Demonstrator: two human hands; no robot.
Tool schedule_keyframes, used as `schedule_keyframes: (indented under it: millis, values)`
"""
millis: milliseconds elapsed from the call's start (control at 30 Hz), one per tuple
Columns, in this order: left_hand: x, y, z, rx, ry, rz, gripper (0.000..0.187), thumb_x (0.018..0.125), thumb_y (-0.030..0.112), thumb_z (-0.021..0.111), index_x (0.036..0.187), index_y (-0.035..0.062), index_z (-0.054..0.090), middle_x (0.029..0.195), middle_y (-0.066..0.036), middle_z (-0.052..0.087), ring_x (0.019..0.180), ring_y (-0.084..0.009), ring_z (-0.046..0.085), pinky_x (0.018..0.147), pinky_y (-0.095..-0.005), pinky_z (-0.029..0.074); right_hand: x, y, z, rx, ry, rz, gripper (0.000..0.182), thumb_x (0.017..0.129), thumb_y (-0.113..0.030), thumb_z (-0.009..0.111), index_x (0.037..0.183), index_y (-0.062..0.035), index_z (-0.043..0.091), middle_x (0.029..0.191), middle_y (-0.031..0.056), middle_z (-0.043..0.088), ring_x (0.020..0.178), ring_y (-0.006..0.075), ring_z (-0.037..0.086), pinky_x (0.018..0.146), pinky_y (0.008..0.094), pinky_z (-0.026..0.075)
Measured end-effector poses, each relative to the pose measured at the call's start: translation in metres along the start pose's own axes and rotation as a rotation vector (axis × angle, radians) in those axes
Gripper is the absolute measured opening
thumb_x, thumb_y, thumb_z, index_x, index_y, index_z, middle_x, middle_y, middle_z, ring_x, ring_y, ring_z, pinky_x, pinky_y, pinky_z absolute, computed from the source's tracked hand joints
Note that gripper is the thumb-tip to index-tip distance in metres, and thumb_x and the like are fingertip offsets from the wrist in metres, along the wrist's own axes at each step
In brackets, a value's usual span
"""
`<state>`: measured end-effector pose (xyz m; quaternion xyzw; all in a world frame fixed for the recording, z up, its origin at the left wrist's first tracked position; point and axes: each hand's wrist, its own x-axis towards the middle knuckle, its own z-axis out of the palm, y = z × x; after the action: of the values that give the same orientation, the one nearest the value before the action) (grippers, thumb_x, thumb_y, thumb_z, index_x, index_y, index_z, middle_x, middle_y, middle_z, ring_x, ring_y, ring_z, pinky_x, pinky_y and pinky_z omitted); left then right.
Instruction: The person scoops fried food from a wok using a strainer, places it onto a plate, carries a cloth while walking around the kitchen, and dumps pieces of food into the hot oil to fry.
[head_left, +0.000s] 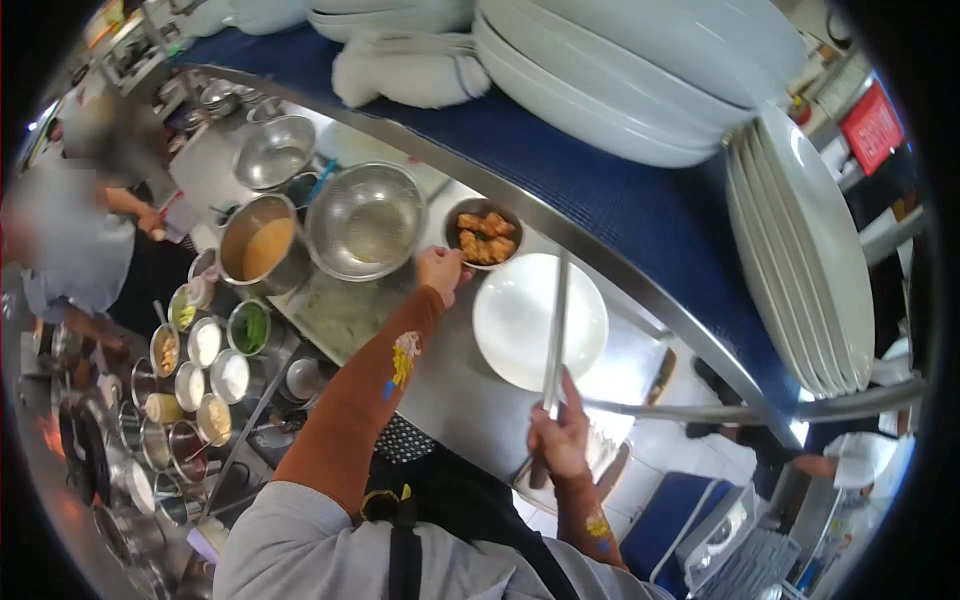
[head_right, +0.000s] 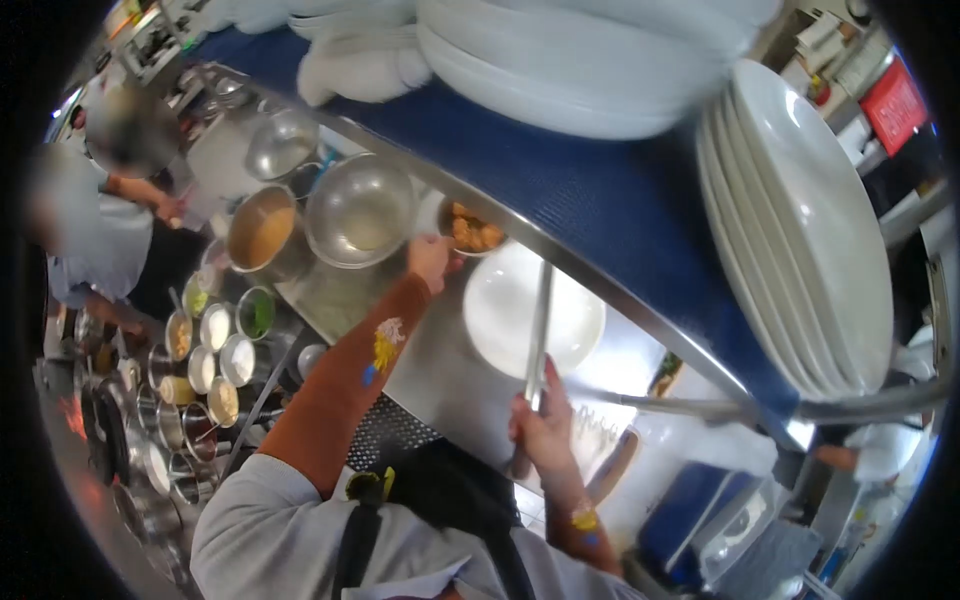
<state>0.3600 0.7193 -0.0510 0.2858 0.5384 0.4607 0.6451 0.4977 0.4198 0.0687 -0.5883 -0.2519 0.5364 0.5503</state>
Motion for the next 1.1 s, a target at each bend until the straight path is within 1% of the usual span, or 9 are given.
schedule_keyframes:
  millis: [133, 167, 267, 300, 533, 800, 900, 1000, 1100]
  values:
    - [-0.049, 0.036, -0.045, -0.107, -0.033, -0.009, 0.015, 0.086, 0.008, 0.063, 0.097, -0.0001, 0.056, 0.082, -0.012, 0.061, 0.06, -0.0198, 0.063, 0.051, -0.0306, 0.054, -0.002, -0.01, -0.02, 0.463, -0.132, 0.008, 0.081, 0.081, -0.002, 0.062, 0.152, -0.0096, 0.024, 0.08, 0.0082, 0.059, 0.045, 0.0096, 0.048, 0.038, 0.022, 0.04]
    - [-0.057, 0.047, -0.064, -0.138, -0.105, -0.052, 0.011, 0.086, 0.006, 0.062, 0.094, 0.0024, 0.055, 0.082, -0.01, 0.06, 0.061, -0.0187, 0.062, 0.054, -0.03, 0.054, 0.002, -0.003, -0.027, 0.492, -0.196, -0.049, 0.073, 0.085, 0.001, 0.053, 0.151, -0.007, 0.023, 0.073, 0.0065, 0.046, 0.043, 0.0084, 0.042, 0.034, 0.0204, 0.033]
    - [-0.105, 0.105, -0.112, -0.236, -0.068, -0.134, 0.007, 0.085, 0.003, 0.062, 0.086, 0.0053, 0.055, 0.076, -0.006, 0.058, 0.06, -0.0168, 0.059, 0.055, -0.0289, 0.052, -0.001, -0.002, -0.027, 0.772, -0.412, -0.079, 0.07, 0.091, -0.003, 0.051, 0.152, -0.0063, 0.017, 0.078, 0.0085, 0.046, 0.043, 0.0095, 0.044, 0.031, 0.0229, 0.037]
    - [-0.115, 0.123, -0.138, -0.323, -0.124, -0.117, 0.011, 0.085, 0.003, 0.064, 0.087, 0.005, 0.054, 0.068, -0.007, 0.06, 0.054, -0.0174, 0.062, 0.047, -0.028, 0.052, -0.005, -0.003, -0.025, 0.783, -0.393, -0.05, 0.07, 0.092, -0.004, 0.052, 0.152, -0.0062, 0.016, 0.078, 0.0086, 0.046, 0.043, 0.0094, 0.044, 0.031, 0.0229, 0.038]
    - [-0.147, 0.249, -0.288, 0.093, 0.054, 0.092, 0.012, 0.086, 0.008, 0.063, 0.092, 0.0051, 0.054, 0.075, -0.005, 0.061, 0.061, -0.0152, 0.061, 0.055, -0.0284, 0.052, -0.004, 0.025, 0.002, 0.702, -0.393, -0.093, 0.063, 0.094, -0.006, 0.053, 0.149, -0.0046, 0.021, 0.078, 0.009, 0.045, 0.044, 0.0095, 0.045, 0.032, 0.0234, 0.04]
    - [-0.025, 0.281, -0.439, -0.103, 0.071, 0.163, 0.008, 0.087, 0.007, 0.061, 0.091, 0.0029, 0.056, 0.072, -0.007, 0.06, 0.059, -0.0159, 0.061, 0.052, -0.027, 0.053, -0.017, 0.032, 0.11, 0.77, -0.268, -0.17, 0.051, 0.098, -0.006, 0.044, 0.145, -0.003, 0.026, 0.083, 0.0085, 0.043, 0.047, 0.0078, 0.044, 0.035, 0.0215, 0.041]
    - [0.036, 0.306, -0.481, -0.136, 0.229, 0.229, 0.008, 0.087, 0.006, 0.06, 0.092, 0.0023, 0.055, 0.074, -0.01, 0.063, 0.057, -0.0165, 0.06, 0.05, -0.0256, 0.053, -0.027, 0.031, 0.132, 0.798, -0.215, -0.207, 0.05, 0.1, -0.005, 0.039, 0.147, -0.0016, 0.022, 0.086, 0.0086, 0.042, 0.049, 0.007, 0.044, 0.037, 0.0209, 0.041]
    - [0.107, 0.312, -0.521, -0.157, 0.384, 0.283, 0.009, 0.087, 0.006, 0.06, 0.093, 0.0024, 0.054, 0.075, -0.01, 0.063, 0.057, -0.0168, 0.061, 0.05, -0.0269, 0.054, -0.041, 0.026, 0.148, 0.768, -0.116, -0.192, 0.07, 0.096, -0.006, 0.047, 0.153, -0.0074, 0.007, 0.084, 0.0058, 0.045, 0.047, 0.0078, 0.043, 0.033, 0.0211, 0.038]
    - [0.168, 0.313, -0.552, -0.2, 0.572, 0.294, 0.008, 0.087, 0.005, 0.058, 0.093, 0.0018, 0.055, 0.076, -0.01, 0.062, 0.057, -0.0169, 0.061, 0.049, -0.0285, 0.054, -0.048, 0.022, 0.152, 0.746, -0.089, -0.172, 0.07, 0.096, -0.008, 0.046, 0.154, -0.009, 0.006, 0.085, 0.0066, 0.047, 0.049, 0.0089, 0.046, 0.033, 0.0219, 0.039]
